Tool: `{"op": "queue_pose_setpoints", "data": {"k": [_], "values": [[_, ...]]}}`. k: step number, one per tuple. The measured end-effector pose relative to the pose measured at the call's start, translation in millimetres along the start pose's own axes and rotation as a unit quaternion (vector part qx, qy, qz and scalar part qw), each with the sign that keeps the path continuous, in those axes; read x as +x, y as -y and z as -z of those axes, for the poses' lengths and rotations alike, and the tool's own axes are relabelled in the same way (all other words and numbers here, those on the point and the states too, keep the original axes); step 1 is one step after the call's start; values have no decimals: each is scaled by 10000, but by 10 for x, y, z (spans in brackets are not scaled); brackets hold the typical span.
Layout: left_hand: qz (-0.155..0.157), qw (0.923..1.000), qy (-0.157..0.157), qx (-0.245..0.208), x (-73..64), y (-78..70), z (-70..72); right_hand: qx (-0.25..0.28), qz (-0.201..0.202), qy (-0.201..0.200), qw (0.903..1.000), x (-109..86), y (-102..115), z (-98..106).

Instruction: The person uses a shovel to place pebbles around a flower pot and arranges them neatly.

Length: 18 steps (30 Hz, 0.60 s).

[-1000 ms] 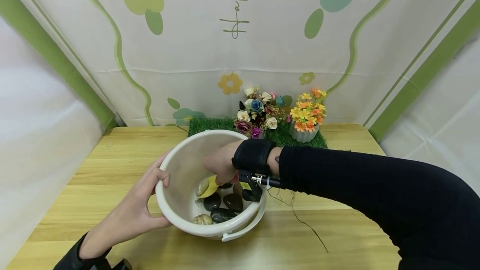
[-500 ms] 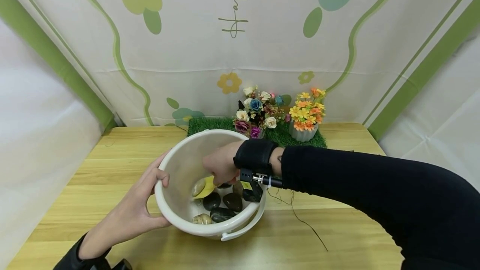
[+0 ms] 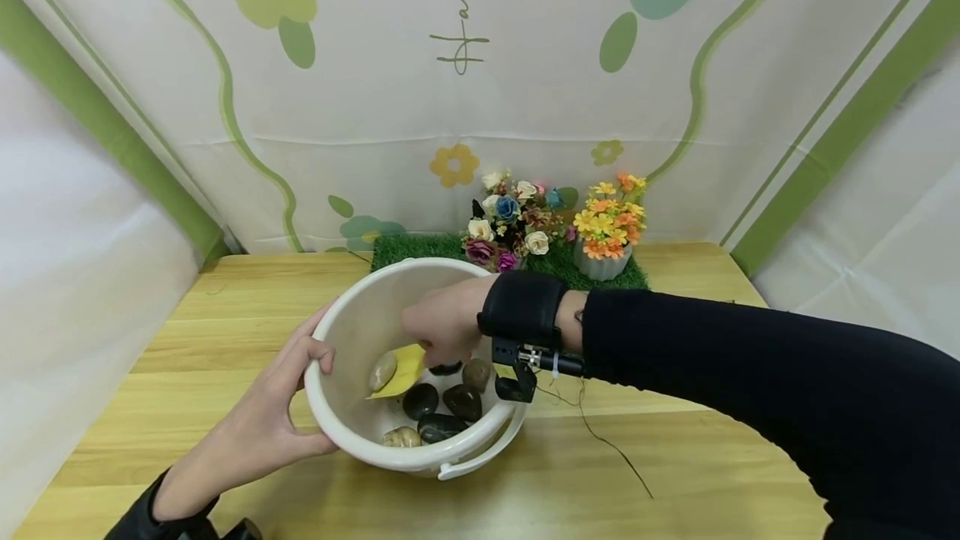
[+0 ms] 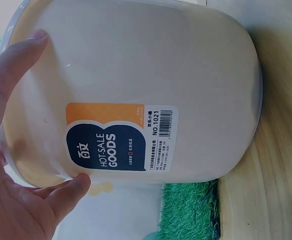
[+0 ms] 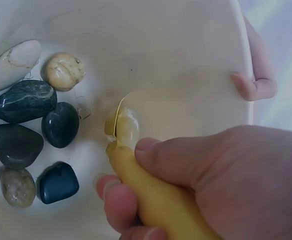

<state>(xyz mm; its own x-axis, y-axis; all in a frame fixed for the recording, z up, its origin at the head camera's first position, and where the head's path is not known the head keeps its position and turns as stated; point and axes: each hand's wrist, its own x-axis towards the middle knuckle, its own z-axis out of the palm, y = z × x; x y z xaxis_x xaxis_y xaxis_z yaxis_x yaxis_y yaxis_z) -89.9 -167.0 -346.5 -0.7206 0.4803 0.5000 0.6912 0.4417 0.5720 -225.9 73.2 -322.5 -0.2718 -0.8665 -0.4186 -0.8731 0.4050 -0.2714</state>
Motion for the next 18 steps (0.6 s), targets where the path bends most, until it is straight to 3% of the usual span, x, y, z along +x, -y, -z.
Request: {"op": "queue_pose_setpoints", "data": {"k": [5,12,18], "values": [[-31,10000,-4,21,1,-3,5,140,172,-263,9994,-158,129,86],[-58,10000,-8,3,13,-7,5,500,300,-528,9969,-550,600,407],[-89,9999,-31,37,15,-8,3,572,662,-926,9919,-691,625,418]]}}
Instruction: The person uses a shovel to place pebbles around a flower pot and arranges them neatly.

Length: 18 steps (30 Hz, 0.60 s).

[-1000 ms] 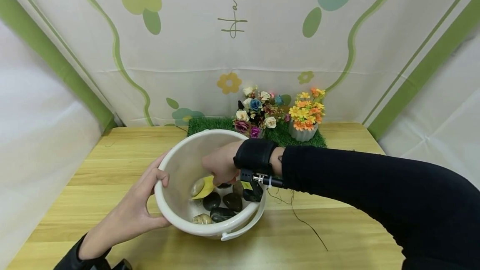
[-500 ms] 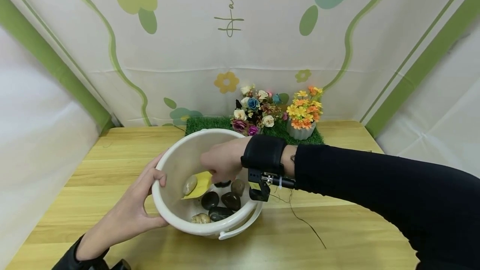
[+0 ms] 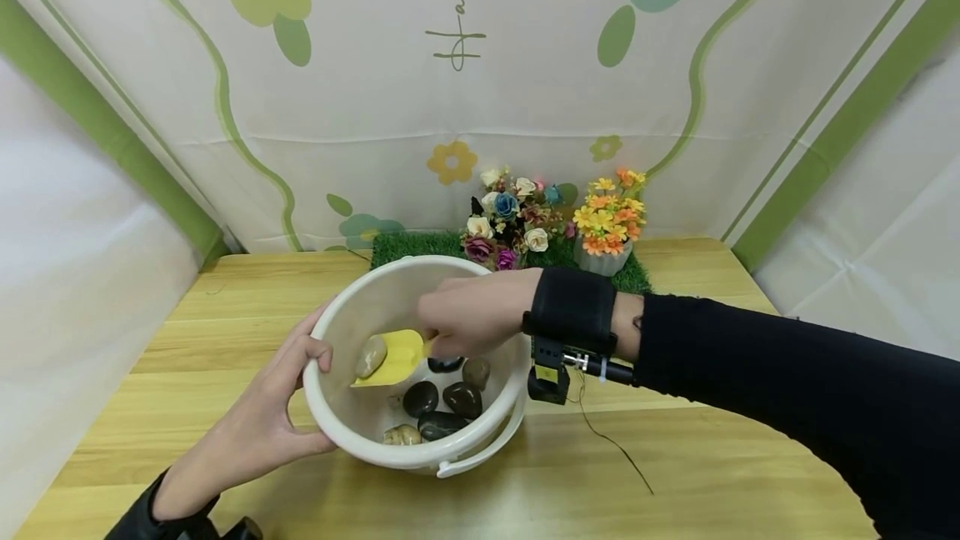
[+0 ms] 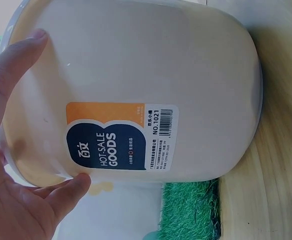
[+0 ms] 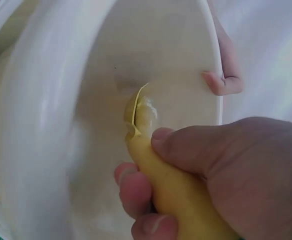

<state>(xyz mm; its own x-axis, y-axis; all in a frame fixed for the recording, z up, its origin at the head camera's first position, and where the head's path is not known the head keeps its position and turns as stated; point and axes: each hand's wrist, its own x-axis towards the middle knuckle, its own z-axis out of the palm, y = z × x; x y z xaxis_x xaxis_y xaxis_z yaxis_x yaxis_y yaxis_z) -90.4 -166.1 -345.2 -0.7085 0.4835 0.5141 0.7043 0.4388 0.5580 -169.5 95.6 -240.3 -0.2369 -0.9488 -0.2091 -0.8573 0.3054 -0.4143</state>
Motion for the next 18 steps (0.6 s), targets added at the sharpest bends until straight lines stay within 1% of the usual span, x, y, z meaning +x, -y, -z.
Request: {"op": "queue_pose_setpoints", "data": {"k": [4,7,11,18], "values": [[-12,10000,-6,16,-1,1,2,57,372,-309,9988,-70,-24,-5],[-21,10000,-16,28,-3,2,3,61,499,-488,9975,-120,-38,-1],[-28,10000,-28,27,-5,5,3,45,451,-583,9973,-162,-50,6],[-73,10000,-20,-30,1,11,-3,153,209,-576,9980,-214,-45,-4]]}}
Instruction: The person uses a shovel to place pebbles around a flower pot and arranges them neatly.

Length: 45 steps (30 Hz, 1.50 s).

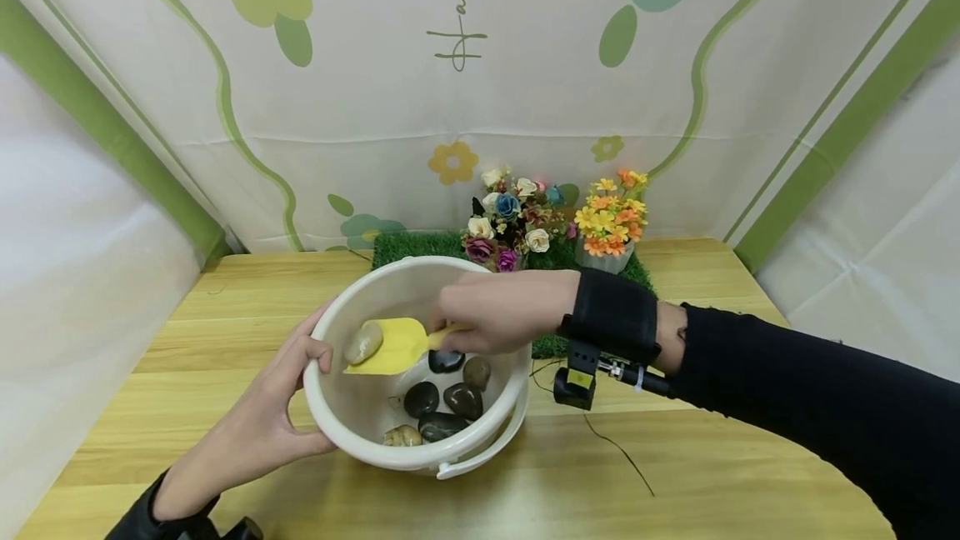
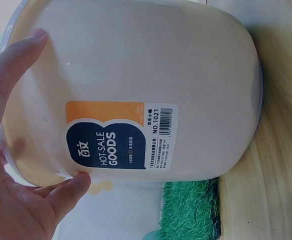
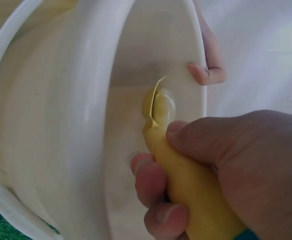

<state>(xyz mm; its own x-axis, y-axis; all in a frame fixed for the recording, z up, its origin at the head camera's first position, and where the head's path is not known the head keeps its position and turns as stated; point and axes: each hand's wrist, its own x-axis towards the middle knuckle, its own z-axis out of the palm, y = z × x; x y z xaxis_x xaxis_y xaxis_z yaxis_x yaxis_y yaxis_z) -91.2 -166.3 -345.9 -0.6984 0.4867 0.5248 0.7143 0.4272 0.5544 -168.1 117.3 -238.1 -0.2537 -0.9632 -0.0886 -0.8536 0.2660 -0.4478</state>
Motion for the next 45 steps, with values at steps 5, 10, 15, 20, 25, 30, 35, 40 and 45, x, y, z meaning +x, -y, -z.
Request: {"op": "queue_pose_setpoints", "data": {"k": [5,10,15,20,25,30,35,40,45], "values": [[12,10000,-4,-16,2,-9,-3,116,-190,-3,9998,-57,6,-1],[9,10000,-20,-26,38,-115,27,212,-461,-34,9987,-132,5,32],[-23,10000,-33,-62,94,-265,75,128,-477,-262,9984,-203,9,87],[26,10000,-19,-19,42,-131,35,22,-536,-497,9973,-307,14,139],[58,10000,-5,-25,-7,-11,-7,-97,-817,-679,9943,-469,20,193],[62,10000,-13,-41,-14,5,-4,-329,-1087,-930,9892,-668,5,254],[55,10000,-20,-29,-7,7,1,-658,-1250,-1285,9816,-875,-62,291],[35,10000,-35,-24,-5,10,0,-816,-1375,-1639,9734,-1107,-152,289],[47,10000,-38,-40,-7,14,-11,-861,-1704,-1863,9638,-1357,-247,235]]}}
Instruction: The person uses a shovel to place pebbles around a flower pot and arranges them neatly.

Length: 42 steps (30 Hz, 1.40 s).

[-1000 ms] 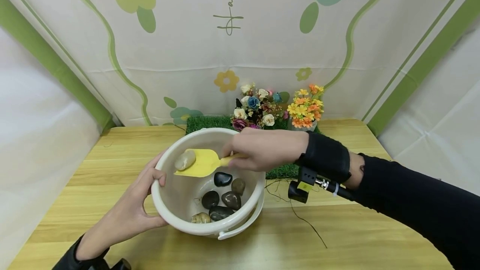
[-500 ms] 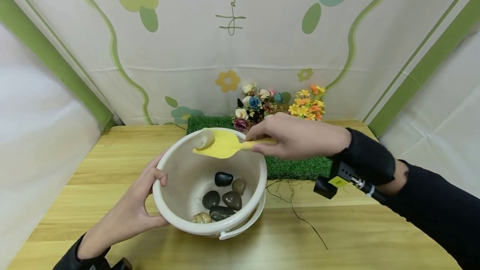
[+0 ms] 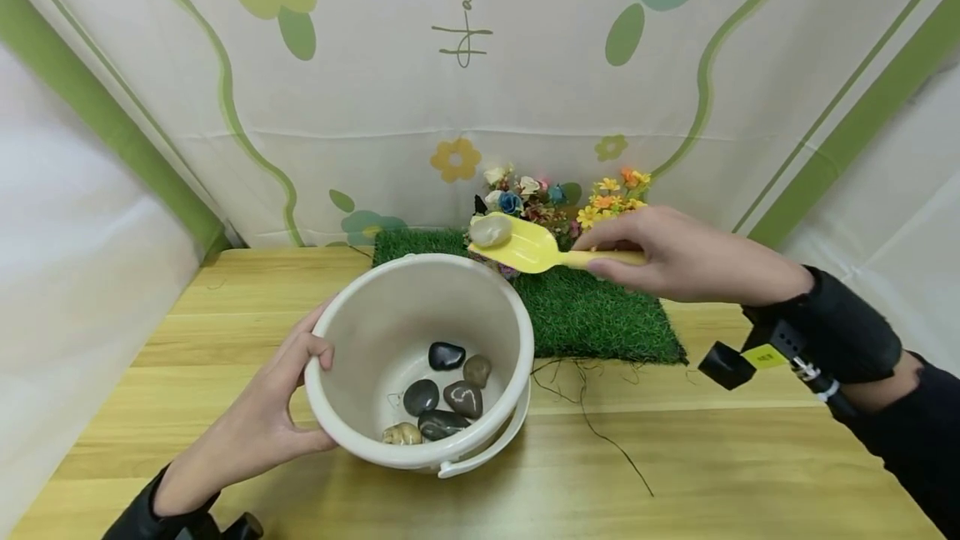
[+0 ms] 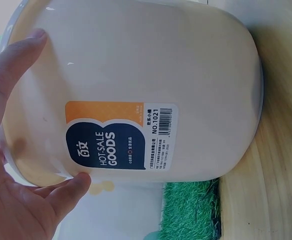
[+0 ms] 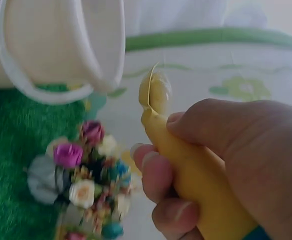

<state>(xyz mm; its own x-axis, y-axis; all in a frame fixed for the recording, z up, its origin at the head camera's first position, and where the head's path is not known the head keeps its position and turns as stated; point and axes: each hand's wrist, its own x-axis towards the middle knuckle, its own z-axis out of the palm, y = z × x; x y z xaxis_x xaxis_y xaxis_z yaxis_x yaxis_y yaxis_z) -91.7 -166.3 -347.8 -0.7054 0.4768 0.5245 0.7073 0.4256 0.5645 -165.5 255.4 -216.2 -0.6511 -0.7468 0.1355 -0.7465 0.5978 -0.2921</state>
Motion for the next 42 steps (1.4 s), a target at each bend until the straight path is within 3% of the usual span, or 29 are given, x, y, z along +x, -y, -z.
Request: {"op": "queue_pose_setpoints", "data": {"k": [11,19,28,42], "values": [[69,10000,20,-3,-4,-2,-2,-39,-1188,-258,9926,-498,-485,-195],[74,10000,12,15,-8,2,-2,89,-1570,-233,9873,-763,-856,-404],[53,10000,23,1,1,-2,0,465,-1673,-187,9846,-952,-1190,-613],[-9,10000,2,30,13,-6,2,667,-1690,-145,9832,-1103,-1509,-882]]}}
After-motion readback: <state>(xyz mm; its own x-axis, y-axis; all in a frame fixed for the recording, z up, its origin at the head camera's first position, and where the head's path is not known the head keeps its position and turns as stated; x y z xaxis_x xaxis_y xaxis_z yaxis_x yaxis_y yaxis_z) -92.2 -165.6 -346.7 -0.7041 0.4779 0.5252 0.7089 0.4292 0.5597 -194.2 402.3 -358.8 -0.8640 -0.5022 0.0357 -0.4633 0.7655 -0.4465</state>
